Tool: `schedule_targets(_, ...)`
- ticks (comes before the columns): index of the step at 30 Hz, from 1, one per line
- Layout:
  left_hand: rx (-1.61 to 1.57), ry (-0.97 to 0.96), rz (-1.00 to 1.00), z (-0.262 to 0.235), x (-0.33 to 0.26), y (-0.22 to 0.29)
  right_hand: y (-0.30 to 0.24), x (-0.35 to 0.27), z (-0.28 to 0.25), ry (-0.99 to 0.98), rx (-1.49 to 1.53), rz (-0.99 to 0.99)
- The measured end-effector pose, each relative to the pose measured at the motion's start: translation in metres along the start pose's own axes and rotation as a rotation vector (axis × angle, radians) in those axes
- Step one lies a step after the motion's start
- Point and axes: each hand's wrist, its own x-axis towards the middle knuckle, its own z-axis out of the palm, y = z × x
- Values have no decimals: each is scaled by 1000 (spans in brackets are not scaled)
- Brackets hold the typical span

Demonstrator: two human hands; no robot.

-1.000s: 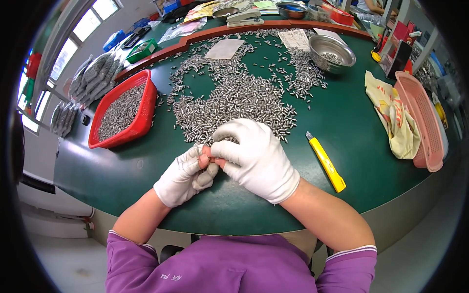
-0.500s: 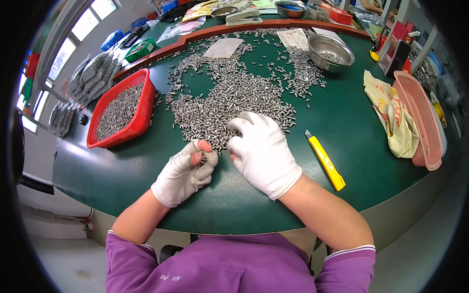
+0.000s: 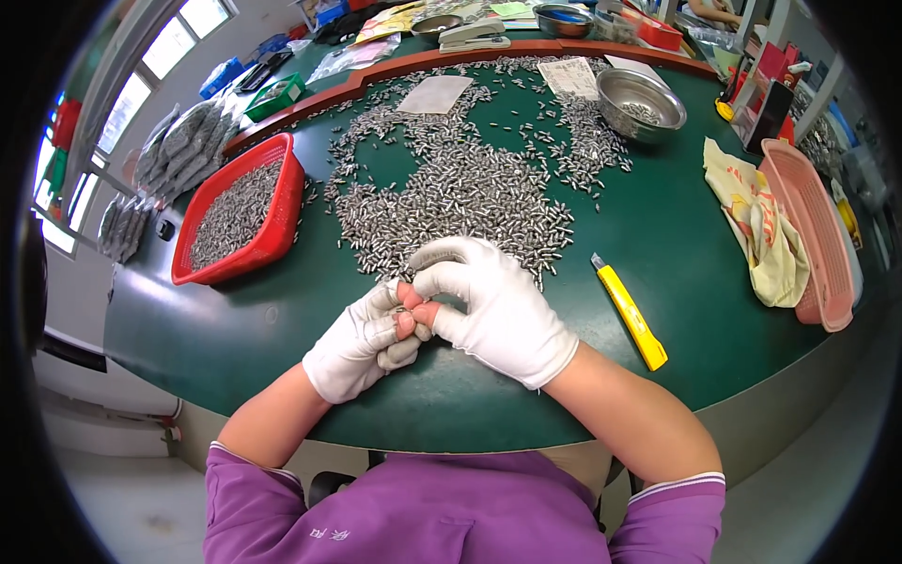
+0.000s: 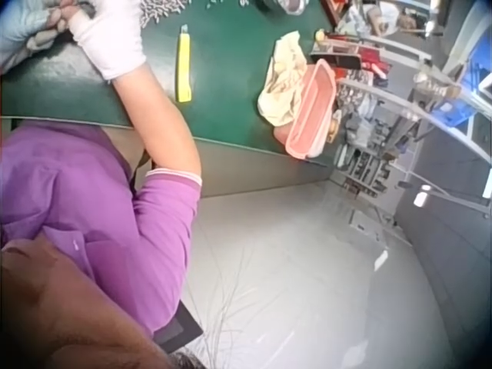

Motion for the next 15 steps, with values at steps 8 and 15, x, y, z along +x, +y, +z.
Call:
schedule_targets(8,-57,44,13,-1,2,-1,3,5,-6,65,-223,-239)
schedule_targets(15,-41,63,30,-2,0,0,4,5,-7,76,-339,-326)
